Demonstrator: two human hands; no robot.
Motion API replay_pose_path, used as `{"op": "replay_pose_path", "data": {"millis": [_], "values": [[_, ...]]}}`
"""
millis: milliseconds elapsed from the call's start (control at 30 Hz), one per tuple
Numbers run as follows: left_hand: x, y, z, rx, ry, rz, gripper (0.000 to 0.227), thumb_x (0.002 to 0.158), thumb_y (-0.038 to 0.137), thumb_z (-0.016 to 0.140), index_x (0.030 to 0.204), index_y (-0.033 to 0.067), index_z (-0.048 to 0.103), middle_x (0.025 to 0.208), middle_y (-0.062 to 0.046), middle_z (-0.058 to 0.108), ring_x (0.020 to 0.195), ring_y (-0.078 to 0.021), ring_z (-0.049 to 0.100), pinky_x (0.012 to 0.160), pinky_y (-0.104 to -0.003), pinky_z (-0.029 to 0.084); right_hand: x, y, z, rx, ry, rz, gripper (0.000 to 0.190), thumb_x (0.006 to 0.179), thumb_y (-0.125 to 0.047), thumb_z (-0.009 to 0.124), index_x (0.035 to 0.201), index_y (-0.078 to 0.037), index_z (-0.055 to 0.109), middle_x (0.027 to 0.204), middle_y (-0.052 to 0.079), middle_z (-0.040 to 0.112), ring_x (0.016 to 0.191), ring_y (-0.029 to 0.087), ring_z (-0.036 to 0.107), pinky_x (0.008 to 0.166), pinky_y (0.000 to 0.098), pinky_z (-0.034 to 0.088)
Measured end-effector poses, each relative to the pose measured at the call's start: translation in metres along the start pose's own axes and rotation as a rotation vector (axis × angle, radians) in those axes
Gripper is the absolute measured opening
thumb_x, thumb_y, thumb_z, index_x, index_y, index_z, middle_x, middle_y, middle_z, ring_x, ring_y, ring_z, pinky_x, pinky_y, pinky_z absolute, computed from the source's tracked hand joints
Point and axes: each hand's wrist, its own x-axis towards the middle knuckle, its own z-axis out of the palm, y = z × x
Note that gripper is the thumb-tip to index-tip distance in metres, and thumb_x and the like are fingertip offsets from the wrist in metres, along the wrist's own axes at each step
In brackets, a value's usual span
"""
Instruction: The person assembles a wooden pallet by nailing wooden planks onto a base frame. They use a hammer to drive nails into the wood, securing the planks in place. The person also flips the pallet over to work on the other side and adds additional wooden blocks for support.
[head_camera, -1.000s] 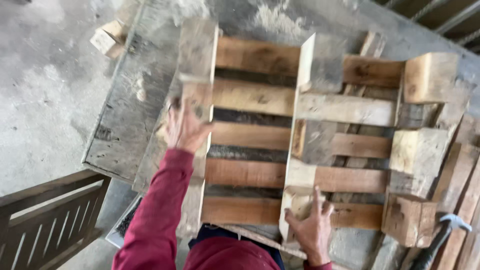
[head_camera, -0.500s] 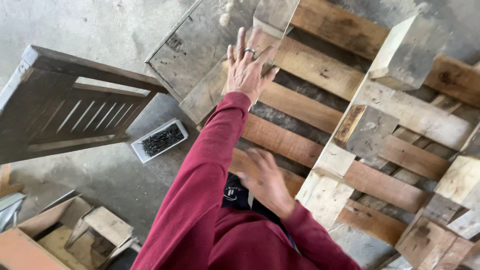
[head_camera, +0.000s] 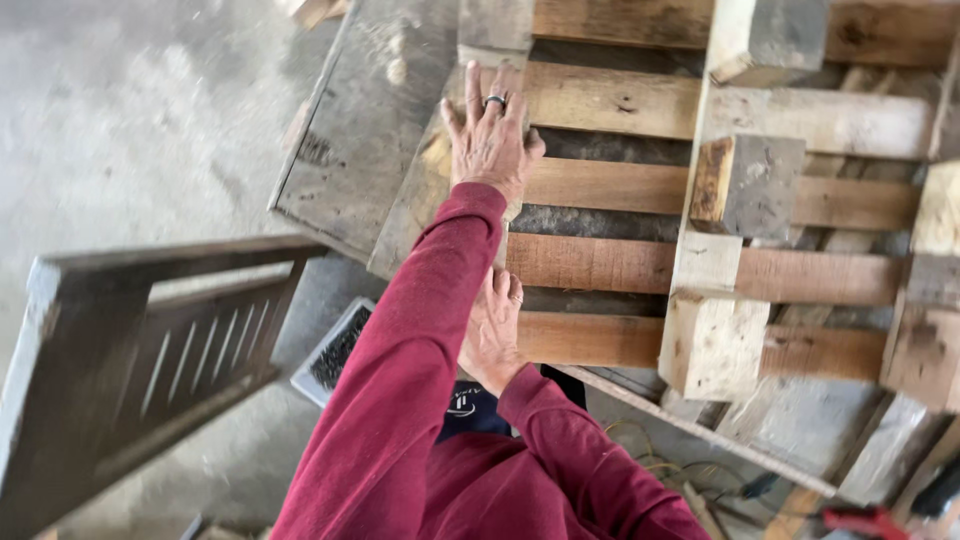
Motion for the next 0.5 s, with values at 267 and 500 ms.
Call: {"op": "replay_pose_path", "data": {"millis": [267, 500], "values": [[-0.008, -0.022, -0.017, -0.211, -0.174, 0.255, 0.022, 0.088, 0.033, 0.068, 0.100, 0.0149, 0.072, 0.108, -0.011, 0.068, 0.118, -0.0334, 0.055, 0.114, -0.078, 0.005, -0.013, -0.029, -0.024, -0.035, 0.121, 0.033, 0.054, 0.078, -0.035, 0.075, 0.127, -0.017, 0.064, 0.117, 0.009, 0.057, 0.114, 0.036, 0.051, 0.103, 0.0552, 0.039], [-0.102, -0.033, -0.040, -0.179, -0.204, 0.396, 0.015, 0.090, 0.028, 0.068, 0.090, 0.0121, 0.068, 0.088, -0.009, 0.069, 0.102, -0.0287, 0.064, 0.123, -0.070, 0.014, -0.105, -0.007, -0.029, 0.155, -0.043, -0.178, 0.052, 0.074, -0.031, 0.077, 0.122, -0.017, 0.065, 0.125, 0.007, 0.058, 0.129, 0.033, 0.051, 0.110, 0.0561, 0.038]]}}
